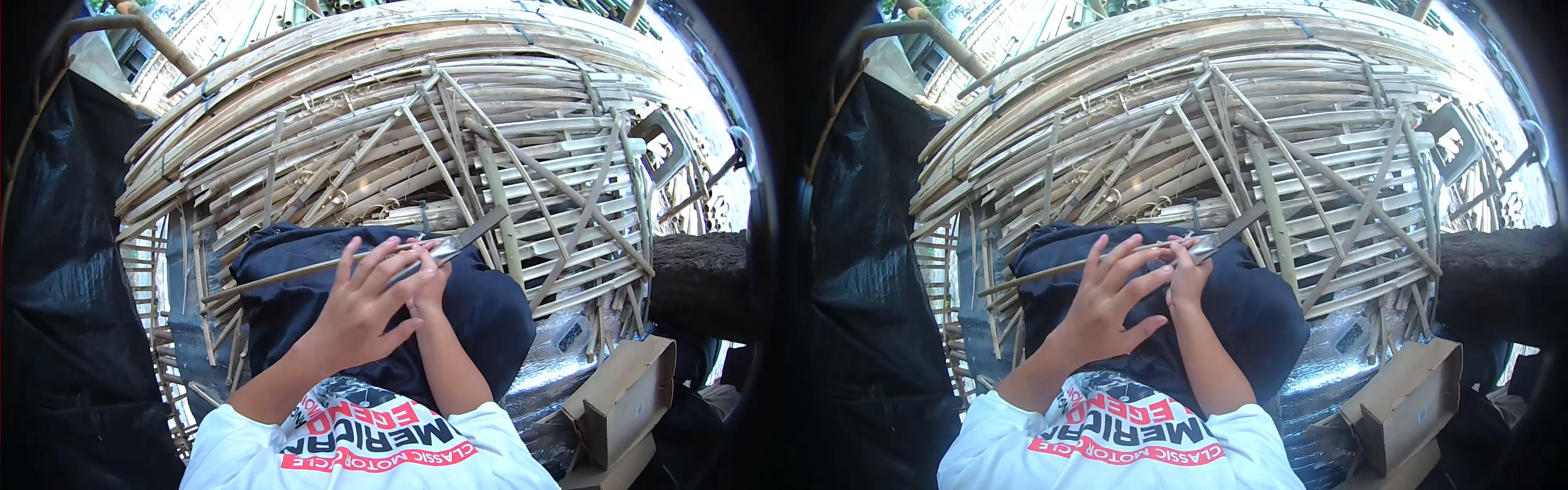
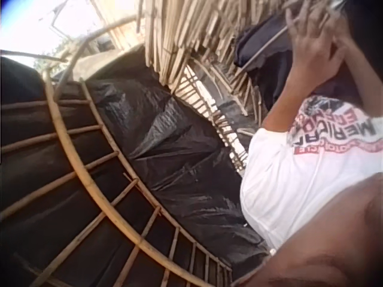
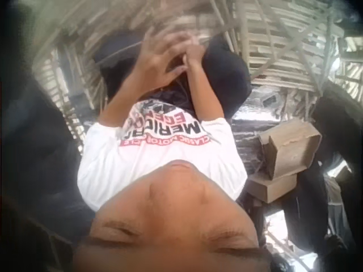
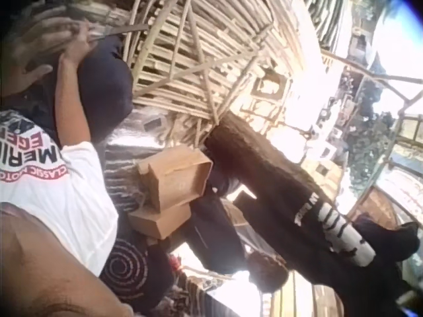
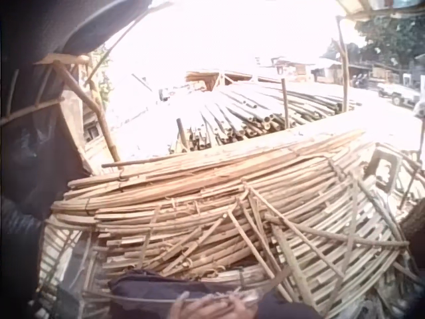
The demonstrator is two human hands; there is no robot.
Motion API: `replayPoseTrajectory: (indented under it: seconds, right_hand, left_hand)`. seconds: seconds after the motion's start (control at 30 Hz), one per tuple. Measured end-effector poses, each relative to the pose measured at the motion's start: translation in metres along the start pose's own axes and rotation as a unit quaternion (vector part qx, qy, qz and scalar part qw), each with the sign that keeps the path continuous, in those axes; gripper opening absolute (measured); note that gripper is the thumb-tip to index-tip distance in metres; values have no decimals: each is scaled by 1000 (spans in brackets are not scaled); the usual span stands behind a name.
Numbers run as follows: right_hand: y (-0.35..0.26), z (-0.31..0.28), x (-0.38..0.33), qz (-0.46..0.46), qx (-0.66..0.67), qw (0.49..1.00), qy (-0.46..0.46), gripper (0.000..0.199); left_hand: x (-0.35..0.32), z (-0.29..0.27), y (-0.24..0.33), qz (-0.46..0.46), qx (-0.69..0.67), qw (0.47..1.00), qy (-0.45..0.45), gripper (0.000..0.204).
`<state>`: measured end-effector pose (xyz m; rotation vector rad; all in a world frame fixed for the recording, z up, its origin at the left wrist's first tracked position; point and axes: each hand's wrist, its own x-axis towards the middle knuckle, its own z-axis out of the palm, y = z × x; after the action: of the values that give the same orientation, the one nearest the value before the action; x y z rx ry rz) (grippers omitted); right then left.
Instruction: The person assembles a bamboo lattice frame by fitting thin bamboo strips into the structure, trimming the ends with a large knife, and securing the pieces by hand while seated in a workshop.
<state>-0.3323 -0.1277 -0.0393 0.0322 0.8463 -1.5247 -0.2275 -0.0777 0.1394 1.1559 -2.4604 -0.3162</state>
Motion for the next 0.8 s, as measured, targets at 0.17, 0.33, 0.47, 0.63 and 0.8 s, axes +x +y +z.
replayPoseTrajectory:
  seconds: [0.17,0.33,0.47,0.63,0.8]
  right_hand:
    - [-31,13,-8,-33,-19,999,18,15]
    - [-39,14,-16,-49,-19,999,0,19]
    - [-93,18,-46,-77,-124,987,-71,20]
    - [-157,-40,-87,-212,-310,927,12,17]
    - [-190,-80,-105,-267,-157,924,223,21]
  left_hand:
    - [-58,-4,-39,-210,167,963,28,60]
    - [-61,-13,-69,-247,185,950,42,41]
    - [-48,-13,-76,-233,124,962,74,24]
    - [-3,9,-71,-85,22,996,33,28]
    - [56,26,-91,44,-67,984,161,31]
